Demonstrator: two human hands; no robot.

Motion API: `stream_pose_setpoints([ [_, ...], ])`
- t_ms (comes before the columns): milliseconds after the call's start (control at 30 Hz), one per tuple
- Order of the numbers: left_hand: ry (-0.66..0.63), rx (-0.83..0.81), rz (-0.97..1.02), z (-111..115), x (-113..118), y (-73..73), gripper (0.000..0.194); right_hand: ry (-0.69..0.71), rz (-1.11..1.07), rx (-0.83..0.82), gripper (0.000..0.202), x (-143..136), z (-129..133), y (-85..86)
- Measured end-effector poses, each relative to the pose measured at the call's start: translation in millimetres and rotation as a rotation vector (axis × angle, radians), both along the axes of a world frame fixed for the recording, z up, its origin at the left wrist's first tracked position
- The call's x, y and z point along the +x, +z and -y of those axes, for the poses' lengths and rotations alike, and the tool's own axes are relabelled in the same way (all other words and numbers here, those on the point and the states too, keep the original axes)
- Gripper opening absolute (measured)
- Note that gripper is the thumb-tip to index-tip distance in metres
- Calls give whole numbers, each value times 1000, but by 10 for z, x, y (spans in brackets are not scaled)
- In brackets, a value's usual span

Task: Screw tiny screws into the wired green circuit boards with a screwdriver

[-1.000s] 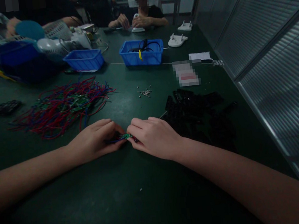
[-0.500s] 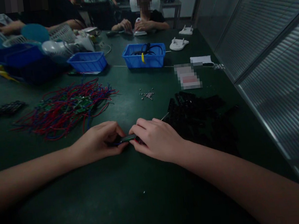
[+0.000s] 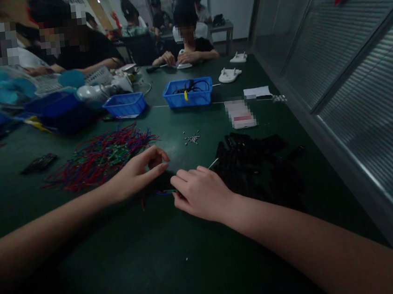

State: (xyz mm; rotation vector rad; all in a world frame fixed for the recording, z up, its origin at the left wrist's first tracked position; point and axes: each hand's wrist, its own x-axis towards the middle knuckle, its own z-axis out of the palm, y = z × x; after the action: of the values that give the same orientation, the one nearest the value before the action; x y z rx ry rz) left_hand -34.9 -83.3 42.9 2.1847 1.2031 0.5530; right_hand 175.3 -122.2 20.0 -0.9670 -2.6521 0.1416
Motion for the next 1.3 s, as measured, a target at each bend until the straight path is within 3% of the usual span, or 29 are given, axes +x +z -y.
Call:
stream_pose_setpoints([
  [100,-43,96,-114,-412,201,65,25,10,-24,17,18,-9,15,4],
  [167,-54,167,-159,-686,338,33,27,21,-27,29,18,-13,17,0],
  [267,-21,312,-191,-964,460,-132,34,21,-23,52,19,-16,6,-24],
  [333,-20,368,-205,-1032,470,-280,37,22,-21,60,20,-19,-5,-48],
  [433,-36,419,-216,-1013,425,-440,35,26,-25,61,20,-25,-13,-75],
  [500,-48,436,-221,-976,394,-472,34,29,-32,53,19,-28,-14,-81],
  [767,21,488,-215,-983,329,-435,43,30,-26,13,17,-25,-19,-66],
  [1033,-50,488,-283,-889,210,-404,36,24,11,-18,18,-20,-11,-52],
  [1167,9,611,-396,-822,160,-382,30,21,21,-33,18,-20,-13,-48],
  [1300,-55,723,-517,-805,170,-346,30,19,25,-32,18,-21,-9,-55],
])
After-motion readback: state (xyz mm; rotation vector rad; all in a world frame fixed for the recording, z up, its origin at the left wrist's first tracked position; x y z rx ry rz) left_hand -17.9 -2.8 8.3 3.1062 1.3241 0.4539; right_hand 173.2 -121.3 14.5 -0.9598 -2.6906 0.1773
